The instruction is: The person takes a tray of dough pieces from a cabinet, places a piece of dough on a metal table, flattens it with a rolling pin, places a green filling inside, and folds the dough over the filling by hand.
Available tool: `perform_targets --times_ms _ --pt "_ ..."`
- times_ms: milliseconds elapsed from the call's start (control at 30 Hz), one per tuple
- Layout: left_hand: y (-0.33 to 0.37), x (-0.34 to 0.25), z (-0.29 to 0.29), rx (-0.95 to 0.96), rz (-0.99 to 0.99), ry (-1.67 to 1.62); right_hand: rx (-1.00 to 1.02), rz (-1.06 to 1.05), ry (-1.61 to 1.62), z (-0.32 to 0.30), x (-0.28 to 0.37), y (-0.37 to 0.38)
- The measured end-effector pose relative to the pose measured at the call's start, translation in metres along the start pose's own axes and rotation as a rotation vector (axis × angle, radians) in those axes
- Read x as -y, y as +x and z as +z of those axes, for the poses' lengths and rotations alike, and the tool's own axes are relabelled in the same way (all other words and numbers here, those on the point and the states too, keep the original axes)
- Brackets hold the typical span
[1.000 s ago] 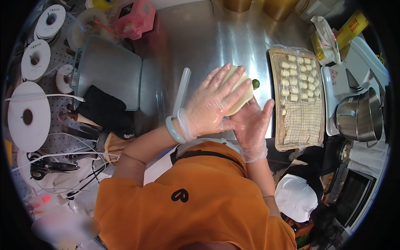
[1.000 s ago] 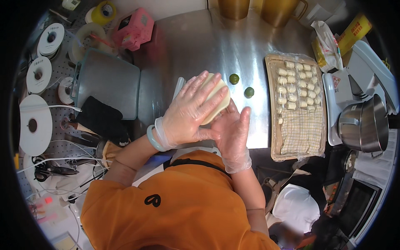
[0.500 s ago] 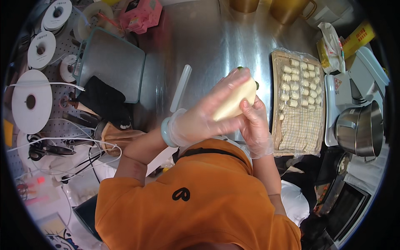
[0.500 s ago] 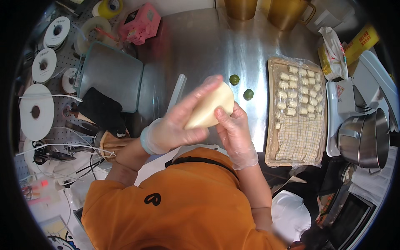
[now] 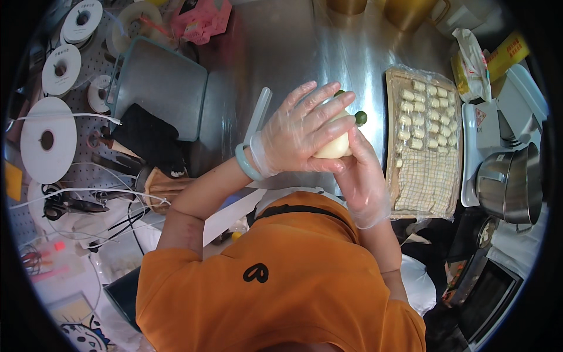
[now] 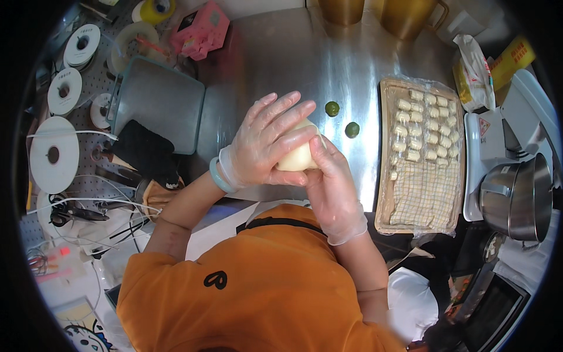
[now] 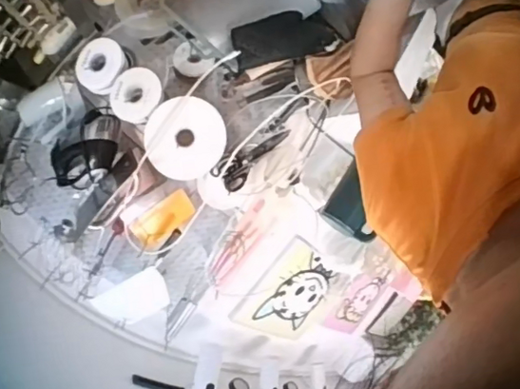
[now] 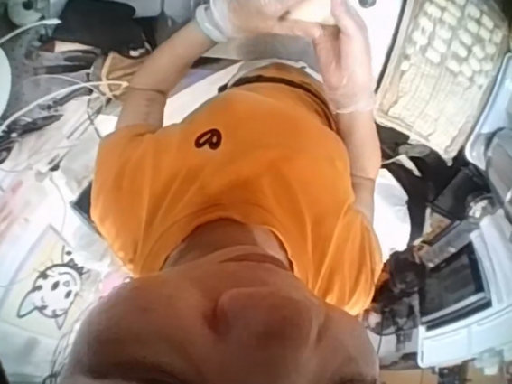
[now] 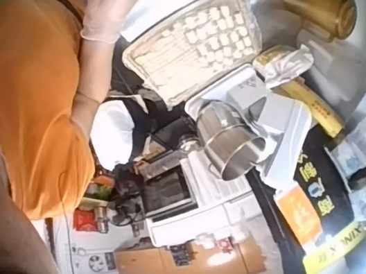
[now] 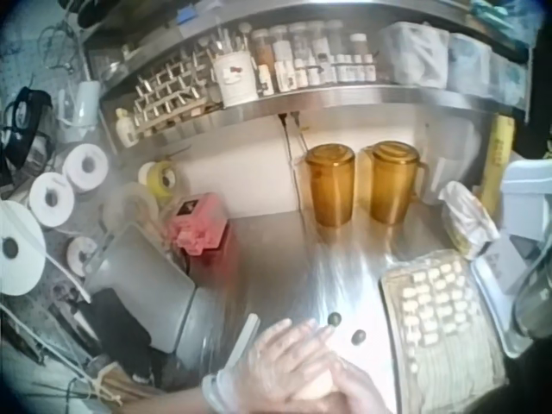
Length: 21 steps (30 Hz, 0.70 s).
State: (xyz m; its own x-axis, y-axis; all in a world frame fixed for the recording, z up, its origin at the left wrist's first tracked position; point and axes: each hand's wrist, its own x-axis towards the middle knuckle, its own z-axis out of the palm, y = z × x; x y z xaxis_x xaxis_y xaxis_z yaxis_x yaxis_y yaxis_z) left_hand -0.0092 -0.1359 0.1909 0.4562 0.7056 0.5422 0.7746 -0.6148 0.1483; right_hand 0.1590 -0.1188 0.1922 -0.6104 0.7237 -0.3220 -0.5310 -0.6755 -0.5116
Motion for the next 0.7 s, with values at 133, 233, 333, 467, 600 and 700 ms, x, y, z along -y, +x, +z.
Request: perform_targets --times_ms 133,233,333,467,600,700 --pt "0.001 -0.001 -0.001 0.007 -0.113 -0.278 -0.047 -0.008 -0.006 -0.003 -0.005 0.003" --pt "-0.004 -0.004 0.002 -0.057 -0.083 -0.217 0.023 0.028 0.201 -0.005 -0.007 -0.003" --pt "-0.001 0.000 -0.004 -0.062 -0.006 -0.151 -0.007 0.014 0.108 -0.004 -0.011 -0.005" --pt "0.003 0.001 -0.023 0.157 -0.024 -0.179 0.002 0.030 0.140 0.000 -0.013 -0.005" --pt "-0.001 -0.019 -0.034 -0.048 -0.215 -0.629 -0.065 0.012 0.119 0.008 -0.013 -0.006" --pt "-0.008 -0.026 -0.044 -0.021 -0.152 -0.172 -0.100 -0.051 -0.039 0.005 -0.019 -0.008"
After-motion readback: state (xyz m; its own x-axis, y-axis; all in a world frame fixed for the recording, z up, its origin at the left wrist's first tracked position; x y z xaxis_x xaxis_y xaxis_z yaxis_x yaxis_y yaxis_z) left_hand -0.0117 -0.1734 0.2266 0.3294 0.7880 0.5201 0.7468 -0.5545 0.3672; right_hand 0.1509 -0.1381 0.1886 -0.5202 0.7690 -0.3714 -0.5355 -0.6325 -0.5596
